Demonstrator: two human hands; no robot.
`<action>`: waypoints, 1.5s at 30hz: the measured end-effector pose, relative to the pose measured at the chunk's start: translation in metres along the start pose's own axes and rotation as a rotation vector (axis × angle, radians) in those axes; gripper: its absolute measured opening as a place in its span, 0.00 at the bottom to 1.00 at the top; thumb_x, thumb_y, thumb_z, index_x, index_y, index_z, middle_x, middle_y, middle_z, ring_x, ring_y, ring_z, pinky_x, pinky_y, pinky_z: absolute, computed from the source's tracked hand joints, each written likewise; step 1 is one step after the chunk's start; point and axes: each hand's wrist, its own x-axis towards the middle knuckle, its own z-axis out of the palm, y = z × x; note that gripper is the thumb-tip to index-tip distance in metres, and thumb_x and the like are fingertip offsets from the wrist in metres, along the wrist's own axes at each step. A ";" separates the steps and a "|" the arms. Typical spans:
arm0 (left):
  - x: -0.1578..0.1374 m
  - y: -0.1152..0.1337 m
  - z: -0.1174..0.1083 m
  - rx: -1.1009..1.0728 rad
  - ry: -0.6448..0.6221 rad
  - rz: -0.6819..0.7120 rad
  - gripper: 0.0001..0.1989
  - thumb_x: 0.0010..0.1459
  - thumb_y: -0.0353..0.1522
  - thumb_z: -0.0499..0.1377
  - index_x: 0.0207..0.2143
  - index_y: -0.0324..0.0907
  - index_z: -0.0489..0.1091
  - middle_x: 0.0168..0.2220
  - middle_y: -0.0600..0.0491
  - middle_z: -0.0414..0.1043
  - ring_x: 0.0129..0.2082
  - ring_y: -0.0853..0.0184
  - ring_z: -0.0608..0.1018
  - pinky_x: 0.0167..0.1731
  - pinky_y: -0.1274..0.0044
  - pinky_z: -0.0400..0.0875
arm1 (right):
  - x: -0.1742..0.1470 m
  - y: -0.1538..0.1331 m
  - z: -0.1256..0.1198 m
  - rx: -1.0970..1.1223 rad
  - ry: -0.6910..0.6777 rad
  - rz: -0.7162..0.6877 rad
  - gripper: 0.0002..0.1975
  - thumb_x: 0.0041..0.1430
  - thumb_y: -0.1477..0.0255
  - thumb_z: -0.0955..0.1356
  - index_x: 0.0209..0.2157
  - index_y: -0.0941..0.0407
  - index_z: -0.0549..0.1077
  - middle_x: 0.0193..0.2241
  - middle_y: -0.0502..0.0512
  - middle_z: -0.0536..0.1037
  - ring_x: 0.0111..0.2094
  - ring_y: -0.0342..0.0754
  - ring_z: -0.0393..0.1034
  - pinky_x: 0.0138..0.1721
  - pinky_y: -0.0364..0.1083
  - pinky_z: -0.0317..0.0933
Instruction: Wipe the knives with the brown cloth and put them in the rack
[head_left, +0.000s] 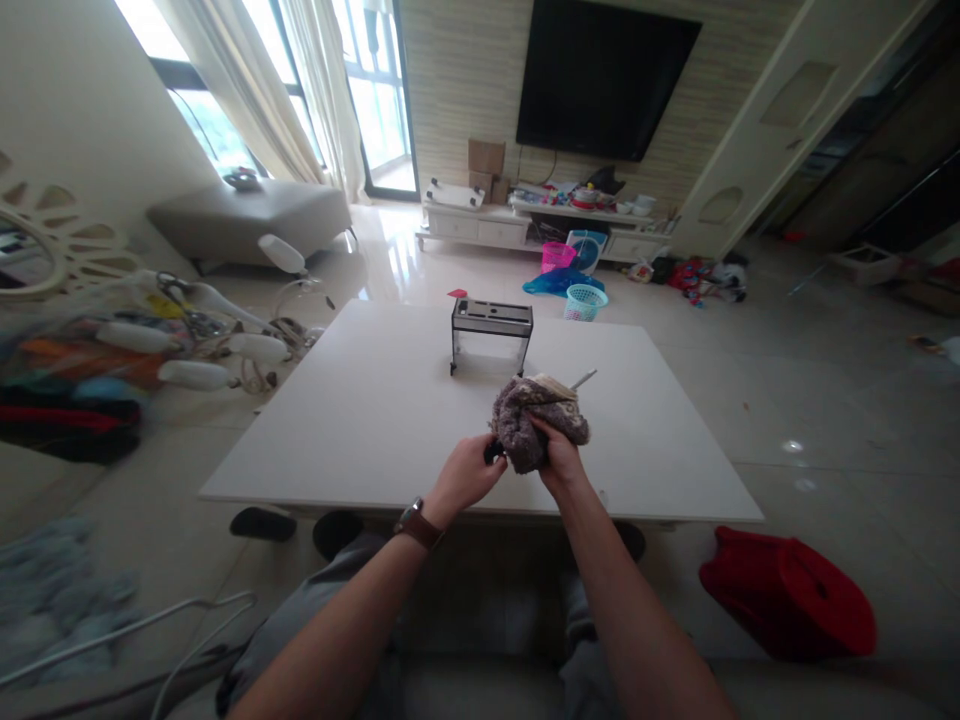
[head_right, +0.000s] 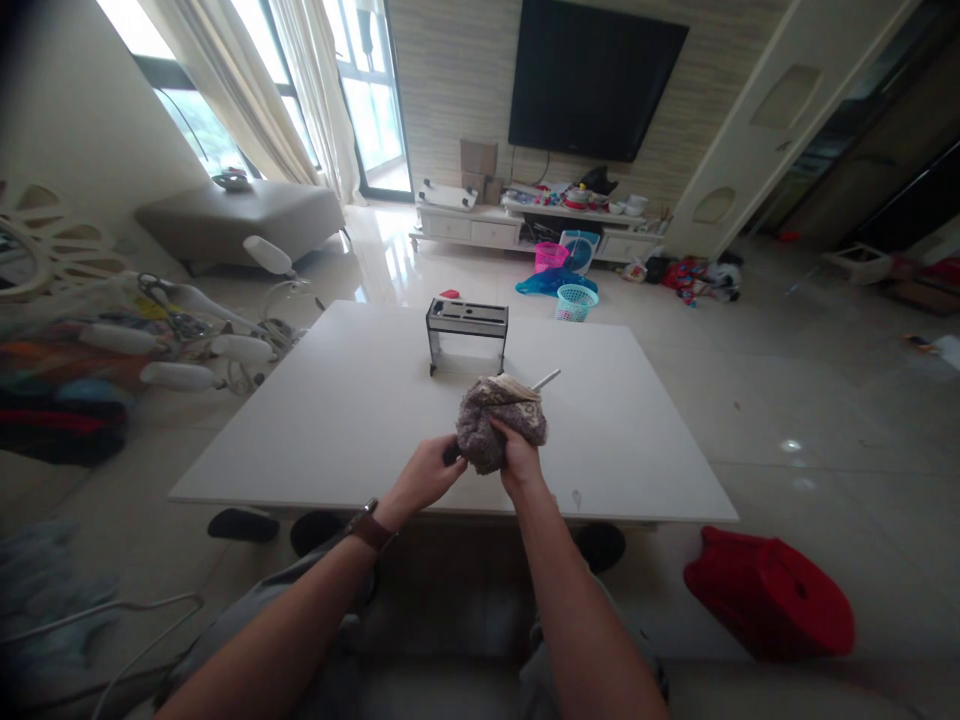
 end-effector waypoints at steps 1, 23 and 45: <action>0.000 -0.001 0.000 -0.022 0.006 0.002 0.07 0.57 0.33 0.58 0.30 0.39 0.73 0.28 0.51 0.76 0.27 0.69 0.71 0.28 0.77 0.58 | -0.003 0.005 0.002 -0.024 0.005 0.002 0.18 0.37 0.75 0.80 0.35 0.59 0.81 0.37 0.54 0.85 0.38 0.51 0.80 0.44 0.49 0.77; 0.002 0.006 0.001 0.076 0.022 0.028 0.06 0.59 0.33 0.59 0.33 0.40 0.73 0.31 0.49 0.79 0.28 0.67 0.75 0.28 0.77 0.57 | -0.001 0.004 0.001 -0.001 -0.010 0.013 0.15 0.38 0.76 0.78 0.34 0.57 0.80 0.36 0.53 0.85 0.38 0.50 0.80 0.43 0.47 0.76; -0.002 0.004 -0.007 0.292 0.030 -0.143 0.07 0.56 0.33 0.59 0.31 0.45 0.77 0.29 0.50 0.78 0.30 0.64 0.76 0.28 0.75 0.56 | 0.014 -0.030 -0.012 0.066 0.005 -0.035 0.10 0.47 0.75 0.75 0.35 0.56 0.79 0.34 0.50 0.84 0.37 0.47 0.80 0.48 0.49 0.75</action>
